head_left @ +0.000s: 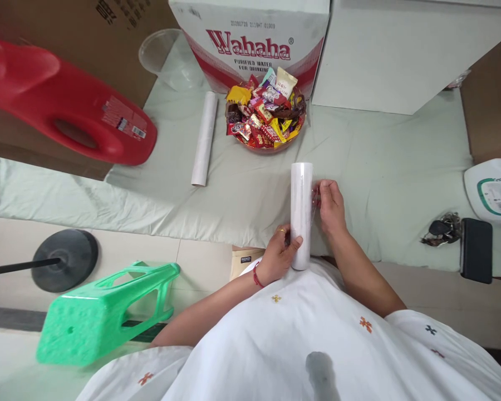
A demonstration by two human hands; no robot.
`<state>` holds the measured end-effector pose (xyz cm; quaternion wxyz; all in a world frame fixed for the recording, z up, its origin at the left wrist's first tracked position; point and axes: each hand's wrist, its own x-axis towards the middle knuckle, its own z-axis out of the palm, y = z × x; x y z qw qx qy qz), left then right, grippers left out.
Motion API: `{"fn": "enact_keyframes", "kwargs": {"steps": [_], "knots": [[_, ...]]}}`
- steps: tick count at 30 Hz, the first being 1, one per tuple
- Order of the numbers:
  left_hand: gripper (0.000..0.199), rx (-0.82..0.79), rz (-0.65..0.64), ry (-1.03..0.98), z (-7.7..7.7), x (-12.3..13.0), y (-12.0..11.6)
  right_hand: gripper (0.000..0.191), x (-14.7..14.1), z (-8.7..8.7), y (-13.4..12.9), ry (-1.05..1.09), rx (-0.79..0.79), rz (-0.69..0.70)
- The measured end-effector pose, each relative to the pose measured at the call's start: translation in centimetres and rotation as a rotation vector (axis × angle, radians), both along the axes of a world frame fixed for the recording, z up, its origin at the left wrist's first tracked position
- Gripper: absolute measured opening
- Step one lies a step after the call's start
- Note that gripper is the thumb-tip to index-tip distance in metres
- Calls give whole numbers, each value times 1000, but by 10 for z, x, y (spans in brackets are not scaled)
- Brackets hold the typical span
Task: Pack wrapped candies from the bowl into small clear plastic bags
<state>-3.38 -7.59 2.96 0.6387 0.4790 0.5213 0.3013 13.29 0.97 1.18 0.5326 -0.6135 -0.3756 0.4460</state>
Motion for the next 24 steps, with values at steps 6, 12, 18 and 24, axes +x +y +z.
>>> {"fn": "enact_keyframes", "kwargs": {"steps": [6, 12, 18, 24], "knots": [[53, -82, -2, -135, -3, 0, -2, 41, -8, 11, 2, -274, 32, 51], [60, -130, -7, -321, 2, -4, 4, 34, -8, 26, 2, -610, 186, 94], [77, 40, 239, -388, 17, 7, 40, 35, -25, 51, -5, -429, 227, 291], [58, -174, 383, -425, 9, 6, 66, 39, -9, 62, -5, -360, 208, 264]]}}
